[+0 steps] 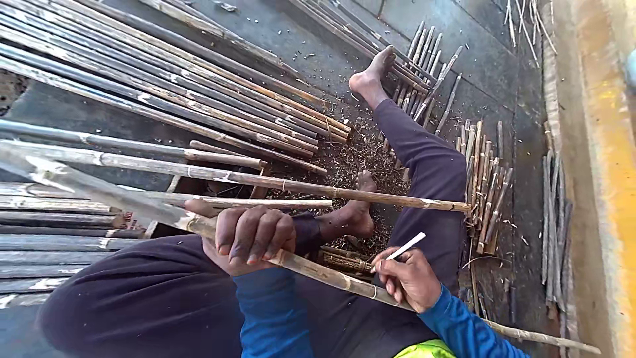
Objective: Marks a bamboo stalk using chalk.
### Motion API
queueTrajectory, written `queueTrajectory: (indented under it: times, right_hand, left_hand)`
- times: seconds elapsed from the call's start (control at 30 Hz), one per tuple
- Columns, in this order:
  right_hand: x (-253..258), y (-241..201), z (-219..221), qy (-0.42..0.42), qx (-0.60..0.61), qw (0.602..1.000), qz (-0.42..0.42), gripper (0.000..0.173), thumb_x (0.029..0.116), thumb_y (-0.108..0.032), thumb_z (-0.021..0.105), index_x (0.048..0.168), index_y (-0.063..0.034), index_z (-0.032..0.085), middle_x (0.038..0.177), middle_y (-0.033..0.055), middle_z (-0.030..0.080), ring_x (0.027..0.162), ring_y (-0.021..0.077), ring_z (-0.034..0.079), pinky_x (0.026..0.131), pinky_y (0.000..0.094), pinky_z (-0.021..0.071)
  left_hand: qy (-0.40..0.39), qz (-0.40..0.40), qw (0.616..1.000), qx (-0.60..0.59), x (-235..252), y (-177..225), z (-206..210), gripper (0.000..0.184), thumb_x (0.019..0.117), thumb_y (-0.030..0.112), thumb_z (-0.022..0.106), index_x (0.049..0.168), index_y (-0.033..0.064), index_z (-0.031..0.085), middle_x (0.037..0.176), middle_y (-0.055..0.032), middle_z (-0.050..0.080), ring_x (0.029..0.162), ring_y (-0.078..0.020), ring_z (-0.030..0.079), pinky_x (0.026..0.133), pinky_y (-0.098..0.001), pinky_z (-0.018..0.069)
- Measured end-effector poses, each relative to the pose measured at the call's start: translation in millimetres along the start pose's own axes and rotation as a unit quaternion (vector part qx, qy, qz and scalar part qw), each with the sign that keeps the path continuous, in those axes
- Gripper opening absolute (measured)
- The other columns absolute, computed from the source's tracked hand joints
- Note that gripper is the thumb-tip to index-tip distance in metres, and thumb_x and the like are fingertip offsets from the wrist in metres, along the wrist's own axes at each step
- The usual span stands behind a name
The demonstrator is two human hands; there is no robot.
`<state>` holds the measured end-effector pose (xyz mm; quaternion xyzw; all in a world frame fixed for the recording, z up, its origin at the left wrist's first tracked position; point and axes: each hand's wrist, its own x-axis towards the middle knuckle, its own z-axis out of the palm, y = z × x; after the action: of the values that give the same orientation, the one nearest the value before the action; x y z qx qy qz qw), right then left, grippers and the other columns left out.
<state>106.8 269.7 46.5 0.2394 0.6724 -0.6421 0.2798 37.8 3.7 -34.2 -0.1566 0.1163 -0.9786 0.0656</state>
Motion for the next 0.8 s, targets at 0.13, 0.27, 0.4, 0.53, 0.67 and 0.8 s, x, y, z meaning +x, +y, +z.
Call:
queueTrajectory:
  times: [0.13,0.27,0.4,0.53,0.67,0.8]
  right_hand:
    - [0.2,2.0,-5.2,-0.044,-0.140,0.986,-0.082,0.023,0.1031,-0.021,0.062,0.110,-0.0027,0.074,0.090,0.0083,0.076,0.071,0.0176,0.072,0.066,0.0347,0.0630]
    - [-18.6,23.8,-17.1,0.079,-0.311,0.891,-0.322,0.025,0.1060,-0.024,0.059,0.116,-0.0066,0.074,0.098,0.0009,0.076,0.074,0.0040,0.071,0.065,0.0241,0.0619]
    - [-36.6,42.4,-96.8,0.217,-0.460,0.721,-0.470,0.029,0.1057,-0.026,0.058,0.126,-0.0078,0.069,0.105,0.0060,0.077,0.090,0.0104,0.075,0.078,0.0296,0.0639]
    - [-49.2,37.7,-154.4,0.288,-0.447,0.705,-0.469,0.032,0.1041,-0.030,0.060,0.123,-0.0071,0.072,0.096,0.0064,0.073,0.084,0.0100,0.070,0.074,0.0281,0.0608]
    - [-40.1,38.1,-157.1,0.353,-0.259,0.821,-0.366,0.026,0.1001,-0.022,0.064,0.113,-0.0008,0.073,0.087,0.0060,0.073,0.064,0.0148,0.068,0.056,0.0312,0.0618]
    - [-17.3,17.3,-110.6,0.251,-0.216,0.874,-0.357,0.016,0.0920,-0.018,0.068,0.103,-0.0081,0.076,0.084,0.0022,0.072,0.057,0.0133,0.063,0.049,0.0318,0.0558]
  left_hand:
    - [0.022,0.041,0.998,0.032,4.6,-2.2,-3.0,0.069,0.1041,0.057,0.027,0.069,0.0046,0.055,0.048,-0.0045,0.047,0.040,-0.0171,0.048,0.044,-0.0316,0.0435]
    - [0.230,0.175,0.916,0.279,24.4,-0.2,20.5,0.078,0.1030,0.068,0.005,0.107,0.0125,0.060,0.064,-0.0003,0.053,0.048,-0.0134,0.051,0.046,-0.0301,0.0509]
    - [0.351,0.178,0.832,0.391,46.3,0.1,30.4,0.067,0.1093,0.056,0.008,0.120,0.0134,0.058,0.084,-0.0021,0.067,0.078,-0.0172,0.070,0.076,-0.0387,0.0622]
    - [0.460,0.089,0.789,0.397,49.3,-18.7,4.8,0.067,0.1055,0.066,0.008,0.093,0.0179,0.054,0.062,0.0027,0.048,0.054,-0.0147,0.054,0.057,-0.0342,0.0536]
    - [0.447,0.087,0.802,0.385,48.6,-29.2,-4.8,0.078,0.0965,0.078,-0.001,0.078,0.0198,0.048,0.051,0.0049,0.035,0.042,-0.0110,0.040,0.043,-0.0281,0.0400]
    - [0.497,0.121,0.753,0.415,41.2,-32.3,-4.4,0.074,0.0983,0.075,-0.001,0.080,0.0207,0.046,0.049,0.0075,0.032,0.039,-0.0079,0.037,0.039,-0.0250,0.0371]
